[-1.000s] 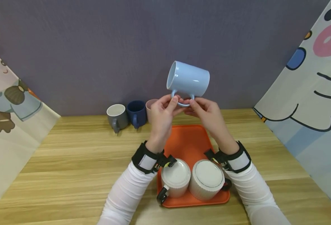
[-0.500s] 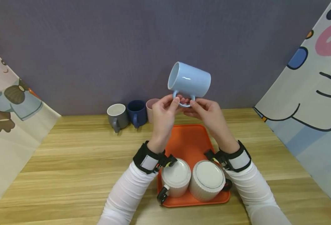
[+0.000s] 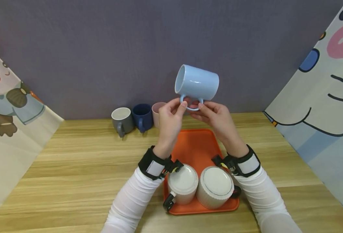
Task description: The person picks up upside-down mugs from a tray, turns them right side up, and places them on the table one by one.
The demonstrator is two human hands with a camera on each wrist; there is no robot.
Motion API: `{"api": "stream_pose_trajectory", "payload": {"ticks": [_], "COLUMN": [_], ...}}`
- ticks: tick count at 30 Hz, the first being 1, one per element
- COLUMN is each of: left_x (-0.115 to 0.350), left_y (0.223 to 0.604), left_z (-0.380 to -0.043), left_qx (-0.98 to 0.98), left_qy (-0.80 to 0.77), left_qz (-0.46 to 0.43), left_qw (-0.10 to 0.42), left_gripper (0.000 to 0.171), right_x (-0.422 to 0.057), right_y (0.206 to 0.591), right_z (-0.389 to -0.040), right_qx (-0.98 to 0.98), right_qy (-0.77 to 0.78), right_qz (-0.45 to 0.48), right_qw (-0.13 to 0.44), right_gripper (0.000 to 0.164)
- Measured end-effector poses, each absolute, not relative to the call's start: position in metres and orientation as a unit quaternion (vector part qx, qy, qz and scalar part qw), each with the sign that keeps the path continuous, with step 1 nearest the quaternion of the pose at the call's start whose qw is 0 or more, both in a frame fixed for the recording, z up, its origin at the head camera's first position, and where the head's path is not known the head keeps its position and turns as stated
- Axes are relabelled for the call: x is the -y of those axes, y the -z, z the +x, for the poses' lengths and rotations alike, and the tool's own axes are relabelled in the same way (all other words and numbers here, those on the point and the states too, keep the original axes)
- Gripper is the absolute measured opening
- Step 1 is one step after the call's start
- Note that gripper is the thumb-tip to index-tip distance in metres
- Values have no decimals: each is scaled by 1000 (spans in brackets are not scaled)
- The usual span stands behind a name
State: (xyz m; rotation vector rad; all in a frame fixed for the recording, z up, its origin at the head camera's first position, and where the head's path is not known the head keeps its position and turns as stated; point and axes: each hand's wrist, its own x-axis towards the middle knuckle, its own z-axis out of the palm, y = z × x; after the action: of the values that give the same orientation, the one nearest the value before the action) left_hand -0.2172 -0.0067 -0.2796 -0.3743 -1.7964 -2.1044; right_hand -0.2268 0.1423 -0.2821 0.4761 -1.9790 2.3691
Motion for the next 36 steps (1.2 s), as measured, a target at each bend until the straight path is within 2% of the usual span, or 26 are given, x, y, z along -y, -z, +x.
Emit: {"api": "stream_pose_trajectory", "payload": {"ticks": [7,14,20,25,31,36], "left_x": [5,5,5,8,17,24], "left_y": [279,281,281,280,274,277], "left_z": [-219,-222,-222,-222,-220,-222], "left_qx": [640,644,647,663,687,721], "left_qy": [744,748,750,738,716,680], "left_qz": [-115,-98,-83,-88,-116,-125], "left_qw": [157,130,110,87,42,40], "left_gripper": [21,19,20,23,29,26], "right_x": [-144,-146,-147,-148,-150,-151], "right_y": [283,283,283,282,279,279], "right_z": [-233,-236,-237,-237,-236,-237], "right_qx": [569,515,488,487,485,500], "right_qy": [-809,-845,-860,-860,-858,-847], "right_qz": [142,135,141,150,165,167], "right_qw": [-29,-48,-56,-34,22,59], "right_gripper": [37,17,18,18,17,16]}}
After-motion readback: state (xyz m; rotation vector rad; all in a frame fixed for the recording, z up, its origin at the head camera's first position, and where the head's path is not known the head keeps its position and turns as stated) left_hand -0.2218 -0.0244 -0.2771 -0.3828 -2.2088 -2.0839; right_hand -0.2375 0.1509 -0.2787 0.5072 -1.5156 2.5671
